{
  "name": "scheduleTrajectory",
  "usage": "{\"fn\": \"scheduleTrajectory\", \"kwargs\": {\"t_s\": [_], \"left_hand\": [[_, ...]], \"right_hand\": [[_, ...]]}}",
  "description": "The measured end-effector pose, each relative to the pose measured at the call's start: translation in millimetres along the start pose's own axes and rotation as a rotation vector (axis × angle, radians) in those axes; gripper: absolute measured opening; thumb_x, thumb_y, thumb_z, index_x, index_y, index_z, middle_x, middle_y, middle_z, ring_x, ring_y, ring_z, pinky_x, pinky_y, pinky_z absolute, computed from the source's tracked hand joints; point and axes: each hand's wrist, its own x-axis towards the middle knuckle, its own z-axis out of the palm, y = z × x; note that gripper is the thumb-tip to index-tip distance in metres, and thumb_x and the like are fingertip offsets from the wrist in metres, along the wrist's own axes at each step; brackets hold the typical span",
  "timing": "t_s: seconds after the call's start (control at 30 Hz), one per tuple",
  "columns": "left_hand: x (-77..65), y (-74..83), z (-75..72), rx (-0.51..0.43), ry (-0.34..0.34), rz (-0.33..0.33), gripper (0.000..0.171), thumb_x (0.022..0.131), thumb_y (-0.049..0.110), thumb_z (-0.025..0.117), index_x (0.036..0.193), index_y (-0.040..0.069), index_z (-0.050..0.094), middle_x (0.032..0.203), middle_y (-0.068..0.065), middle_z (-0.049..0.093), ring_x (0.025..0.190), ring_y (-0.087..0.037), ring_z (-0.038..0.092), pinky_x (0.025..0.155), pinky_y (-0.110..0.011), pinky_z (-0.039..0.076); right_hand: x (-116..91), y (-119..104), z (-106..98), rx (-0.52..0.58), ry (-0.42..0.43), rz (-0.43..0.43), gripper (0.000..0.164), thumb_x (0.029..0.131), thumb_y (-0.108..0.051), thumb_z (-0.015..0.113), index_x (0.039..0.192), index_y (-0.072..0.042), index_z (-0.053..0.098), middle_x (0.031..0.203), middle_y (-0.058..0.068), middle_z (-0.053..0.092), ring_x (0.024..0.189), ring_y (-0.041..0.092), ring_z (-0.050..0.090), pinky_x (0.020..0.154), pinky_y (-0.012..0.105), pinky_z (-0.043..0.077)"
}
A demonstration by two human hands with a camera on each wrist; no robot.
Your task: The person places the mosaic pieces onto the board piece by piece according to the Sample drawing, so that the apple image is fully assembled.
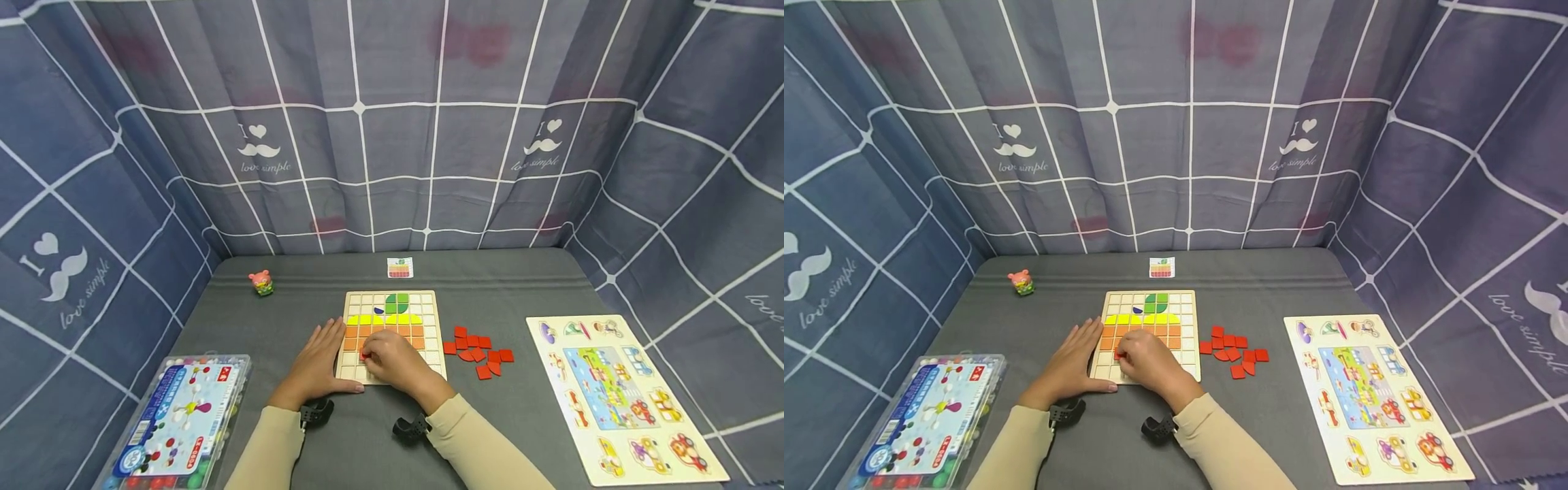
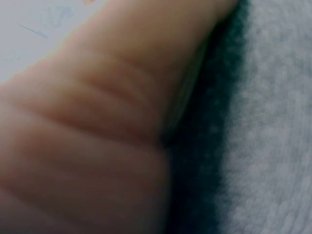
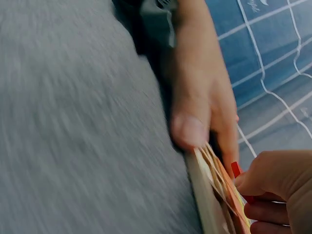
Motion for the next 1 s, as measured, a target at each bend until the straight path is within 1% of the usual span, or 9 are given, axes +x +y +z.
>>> {"fn": "scheduleTrajectory", "kwargs": {"t_s": [0.17,0.27,0.37,0.6,0.73,0.83,1.0], "left_hand": [[-1.0,-1.0,-1.9,0.001,0.004,0.012,0.143,0.068,0.087,0.076,0.164,-0.006,0.024,0.170,-0.021,0.022,0.158,-0.036,0.015,0.127,-0.053,0.010],[-0.8,-1.7,-1.5,0.007,0.005,0.022,0.143,0.068,0.087,0.076,0.164,-0.006,0.024,0.170,-0.021,0.021,0.158,-0.037,0.016,0.127,-0.053,0.011],[-0.3,-1.9,-0.9,0.007,0.014,0.034,0.142,0.068,0.086,0.077,0.164,-0.006,0.025,0.170,-0.022,0.022,0.157,-0.038,0.017,0.127,-0.054,0.011],[0.8,-1.3,-1.2,0.005,0.022,0.036,0.143,0.068,0.085,0.078,0.163,-0.006,0.026,0.170,-0.022,0.022,0.157,-0.038,0.017,0.127,-0.053,0.011],[1.3,-2.6,-1.0,0.018,0.023,0.036,0.143,0.068,0.086,0.078,0.163,-0.007,0.026,0.170,-0.022,0.023,0.157,-0.038,0.018,0.127,-0.053,0.012],[1.5,-2.9,-0.8,0.020,0.028,0.042,0.142,0.068,0.085,0.078,0.163,-0.007,0.026,0.170,-0.022,0.023,0.157,-0.038,0.018,0.126,-0.054,0.013],[0.2,-2.7,0.7,0.021,0.020,0.037,0.143,0.068,0.087,0.076,0.163,-0.007,0.025,0.170,-0.022,0.022,0.157,-0.038,0.017,0.126,-0.054,0.012]], "right_hand": [[6.7,-9.6,14.2,0.000,-0.001,-0.036,0.006,0.090,-0.003,0.082,0.094,-0.006,0.081,0.098,0.001,0.075,0.094,0.014,0.069,0.086,0.023,0.056],[9.8,-12.5,21.1,-0.019,-0.010,-0.033,0.006,0.091,-0.004,0.081,0.095,-0.008,0.082,0.100,0.001,0.075,0.094,0.014,0.069,0.085,0.021,0.056],[12.3,-14.1,25.5,-0.039,-0.020,-0.021,0.006,0.093,-0.004,0.079,0.097,-0.008,0.083,0.103,0.002,0.076,0.096,0.015,0.069,0.086,0.021,0.056],[14.7,-16.2,25.8,-0.054,-0.039,-0.001,0.009,0.095,-0.003,0.077,0.096,-0.007,0.084,0.107,0.002,0.076,0.098,0.016,0.068,0.087,0.022,0.055],[15.1,-16.5,26.7,-0.067,-0.046,-0.014,0.007,0.095,-0.004,0.078,0.096,-0.008,0.084,0.107,0.001,0.076,0.098,0.016,0.067,0.089,0.023,0.055],[14.1,-16.3,27.9,-0.076,-0.036,-0.037,0.005,0.095,-0.006,0.079,0.097,-0.008,0.083,0.107,0.001,0.075,0.099,0.016,0.067,0.090,0.024,0.054],[8.0,-13.4,24.6,-0.050,0.019,-0.054,0.007,0.094,-0.005,0.077,0.097,-0.008,0.083,0.104,0.001,0.074,0.097,0.017,0.066,0.090,0.027,0.055]]}}
